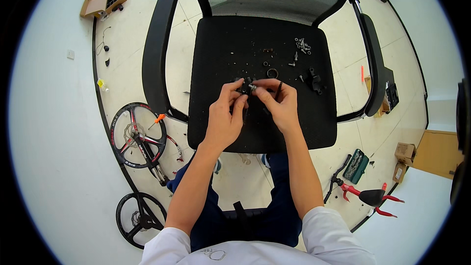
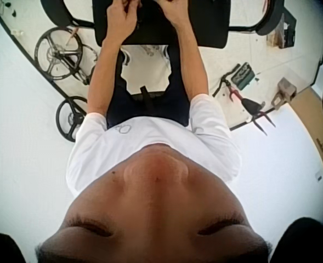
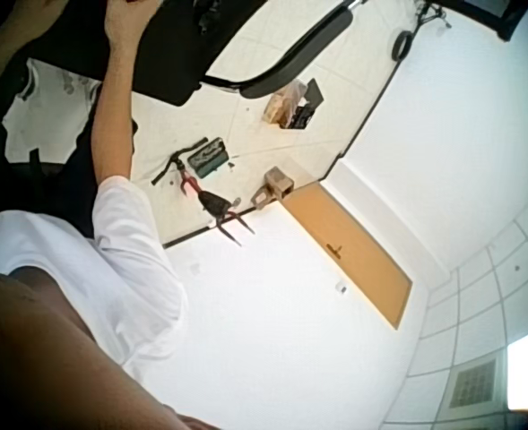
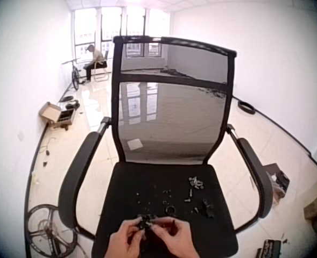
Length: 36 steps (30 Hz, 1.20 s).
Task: The person sits on the floor and assembles small mechanical components on a black office chair. They repeatedly pick up, connect, and separate small parts, including a cylindrical housing and a chain-like assembly, using only their hands.
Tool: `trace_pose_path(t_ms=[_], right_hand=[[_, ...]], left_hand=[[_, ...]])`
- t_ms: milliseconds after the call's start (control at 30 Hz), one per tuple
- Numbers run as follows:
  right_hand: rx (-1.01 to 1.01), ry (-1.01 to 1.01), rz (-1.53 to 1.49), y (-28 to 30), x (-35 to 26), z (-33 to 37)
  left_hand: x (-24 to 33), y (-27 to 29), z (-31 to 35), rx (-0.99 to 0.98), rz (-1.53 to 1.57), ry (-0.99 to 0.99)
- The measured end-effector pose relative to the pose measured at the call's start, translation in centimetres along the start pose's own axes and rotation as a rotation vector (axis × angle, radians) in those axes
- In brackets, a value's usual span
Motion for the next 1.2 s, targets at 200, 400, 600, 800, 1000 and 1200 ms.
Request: trace_pose_path(t_ms=[200,400,600,800,1000,1200], right_hand=[[0.001,0.037,0.102,-0.2,0.8,0.0],[0.055,0.168,0.127,-0.4,-0.5,0.3],[-0.171,-0.196,-0.069,0.1,0.1,-0.2],[-0.073,-0.113,0.006,0.0,0.1,0.4],[-0.013,-0.066,-0.079,-0.1,-0.2,0.5],[-0.116,-0.245,-0.336,0.1,0.5,-0.1]], left_hand=[[-0.2,-0.1,0.0,0.001,0.014,-0.015],[-0.3,0.0,0.0,-0.004,0.006,-0.008],[0.0,-0.1,0.1,-0.004,0.001,-0.001],[0.0,-0.1,0.2,-0.017,-0.006,0.009],[0.2,0.0,0.4,-0.012,-0.026,-0.013],[0.3,-0.3,0.2,0.067,0.015,-0.115]])
Point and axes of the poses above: each hand's wrist, its own z-axis away from the middle knuckle, its own y-axis out of the back of the hand, x = y × z, the point moved 2 cm from there along -z, towards the middle knuckle, and after that the axes turned 3 degrees about z, right-handed, at the moved point
